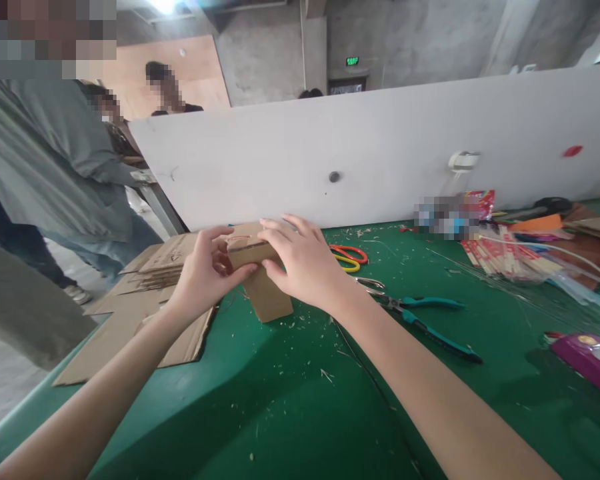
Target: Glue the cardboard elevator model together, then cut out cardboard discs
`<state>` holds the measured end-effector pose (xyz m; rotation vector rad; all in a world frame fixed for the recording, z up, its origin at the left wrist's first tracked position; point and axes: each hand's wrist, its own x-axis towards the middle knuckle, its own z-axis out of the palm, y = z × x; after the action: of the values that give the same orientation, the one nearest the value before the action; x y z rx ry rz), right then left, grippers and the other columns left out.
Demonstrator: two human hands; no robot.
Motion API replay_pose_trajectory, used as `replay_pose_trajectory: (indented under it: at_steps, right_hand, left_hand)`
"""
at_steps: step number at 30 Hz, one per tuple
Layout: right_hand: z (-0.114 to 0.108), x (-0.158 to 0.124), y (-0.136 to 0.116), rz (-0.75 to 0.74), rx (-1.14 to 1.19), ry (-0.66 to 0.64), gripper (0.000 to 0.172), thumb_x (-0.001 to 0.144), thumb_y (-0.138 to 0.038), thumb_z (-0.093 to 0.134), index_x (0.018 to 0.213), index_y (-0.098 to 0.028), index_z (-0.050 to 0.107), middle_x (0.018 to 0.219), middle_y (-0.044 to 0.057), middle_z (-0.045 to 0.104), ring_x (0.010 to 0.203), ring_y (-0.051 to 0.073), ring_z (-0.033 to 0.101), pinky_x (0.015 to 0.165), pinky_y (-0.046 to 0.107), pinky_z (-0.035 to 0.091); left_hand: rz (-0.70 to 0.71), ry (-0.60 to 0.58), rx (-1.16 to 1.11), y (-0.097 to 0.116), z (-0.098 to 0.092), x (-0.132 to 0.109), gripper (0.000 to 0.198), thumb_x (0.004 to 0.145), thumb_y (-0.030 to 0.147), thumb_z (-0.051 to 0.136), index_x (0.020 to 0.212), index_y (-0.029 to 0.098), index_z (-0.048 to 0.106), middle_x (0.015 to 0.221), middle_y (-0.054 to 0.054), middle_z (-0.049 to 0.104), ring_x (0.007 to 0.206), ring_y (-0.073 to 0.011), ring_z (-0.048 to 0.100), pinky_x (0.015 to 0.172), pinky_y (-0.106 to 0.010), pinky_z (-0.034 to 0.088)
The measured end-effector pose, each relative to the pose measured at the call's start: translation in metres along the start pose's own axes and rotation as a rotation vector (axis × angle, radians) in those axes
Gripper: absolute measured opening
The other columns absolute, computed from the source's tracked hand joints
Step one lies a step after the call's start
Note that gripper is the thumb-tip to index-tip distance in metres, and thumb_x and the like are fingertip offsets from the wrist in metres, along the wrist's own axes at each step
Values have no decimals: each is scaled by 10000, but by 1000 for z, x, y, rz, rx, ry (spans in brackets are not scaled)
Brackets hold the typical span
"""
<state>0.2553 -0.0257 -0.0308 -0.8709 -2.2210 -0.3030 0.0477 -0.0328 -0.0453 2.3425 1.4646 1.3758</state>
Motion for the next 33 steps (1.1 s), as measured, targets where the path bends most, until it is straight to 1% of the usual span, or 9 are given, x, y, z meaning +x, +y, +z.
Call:
replay_pose_trajectory:
  at_steps: [3, 7, 10, 15, 22, 25, 28, 31, 33]
  right_hand:
    - [0, 0, 3, 11, 82, -24, 335, 871, -259, 551, 1201, -221, 515, 1431, 37, 488, 1357, 293, 341, 1082, 501, 336]
    - [-5, 0, 6, 14, 138, -38, 298, 837, -301, 612, 1120, -275, 523, 1427, 20, 473, 1350, 276, 349, 1093, 508, 293]
    - [-10, 0, 7, 8, 147, -78, 326, 822, -335, 634, 1127, -299, 525, 1398, 33, 473, 1327, 278, 365, 1085, 513, 284]
    - [-18, 0, 12, 0, 175, -125, 407, 797, -345, 659, 1185, -316, 540, 1293, 44, 526, 1226, 286, 436, 1037, 504, 348]
    - [-28, 0, 16, -33, 217, -166, 627, 797, -109, 526, 1357, -380, 445, 1277, 11, 553, 1212, 251, 460, 1066, 501, 338]
    - [-24, 1, 17, 32, 246, -138, 666, 829, -153, 537, 1429, -359, 333, 1322, 21, 546, 1229, 266, 464, 1074, 540, 324]
    - [-13, -1, 23, 131, 346, -100, 753, 845, -235, 569, 1486, -332, 187, 1450, 64, 430, 1290, 289, 426, 1037, 537, 391]
    - [-2, -4, 31, 222, 494, -106, 821, 846, -341, 597, 1502, -298, 106, 1516, 127, 311, 1257, 292, 477, 940, 476, 504]
    - [2, -5, 35, 263, 559, -136, 835, 845, -390, 602, 1501, -286, 96, 1471, 156, 370, 1163, 284, 556, 829, 430, 568]
  left_hand:
    - [147, 66, 195, -2, -7, 4, 667, 698, 397, 755, 1269, 243, 445, 1057, -66, 481, 945, -209, 556, 793, -400, 536]
    - [303, 12, 220, -6, -16, 8, 572, 773, 369, 707, 1283, 261, 473, 1164, -90, 377, 1175, -254, 440, 984, -462, 457]
    - [343, 10, 246, -8, -18, 10, 497, 797, 316, 688, 1254, 283, 494, 1173, -80, 386, 1196, -253, 433, 1028, -479, 420]
    - [368, 30, 280, -2, -18, 10, 586, 808, 262, 667, 1330, 274, 400, 1265, -107, 405, 1260, -271, 413, 1054, -488, 395]
    - [483, -86, 441, 15, -24, 8, 554, 879, 231, 566, 1387, 270, 347, 1319, -93, 552, 1327, -281, 407, 1075, -512, 331]
    - [449, -150, 438, 20, -25, 8, 488, 877, 254, 562, 1342, 256, 413, 1313, -81, 583, 1286, -259, 473, 1100, -528, 286]
    - [419, -155, 385, 22, -25, 8, 429, 852, 304, 597, 1267, 256, 499, 1304, -66, 599, 1227, -239, 534, 1114, -523, 270]
    - [410, -118, 350, 22, -24, 9, 387, 837, 306, 619, 1214, 257, 549, 1240, -54, 648, 1165, -231, 583, 1075, -491, 335]
    - [411, -93, 343, 21, -23, 10, 364, 824, 306, 635, 1179, 259, 571, 1196, -50, 675, 1111, -230, 617, 1026, -465, 388]
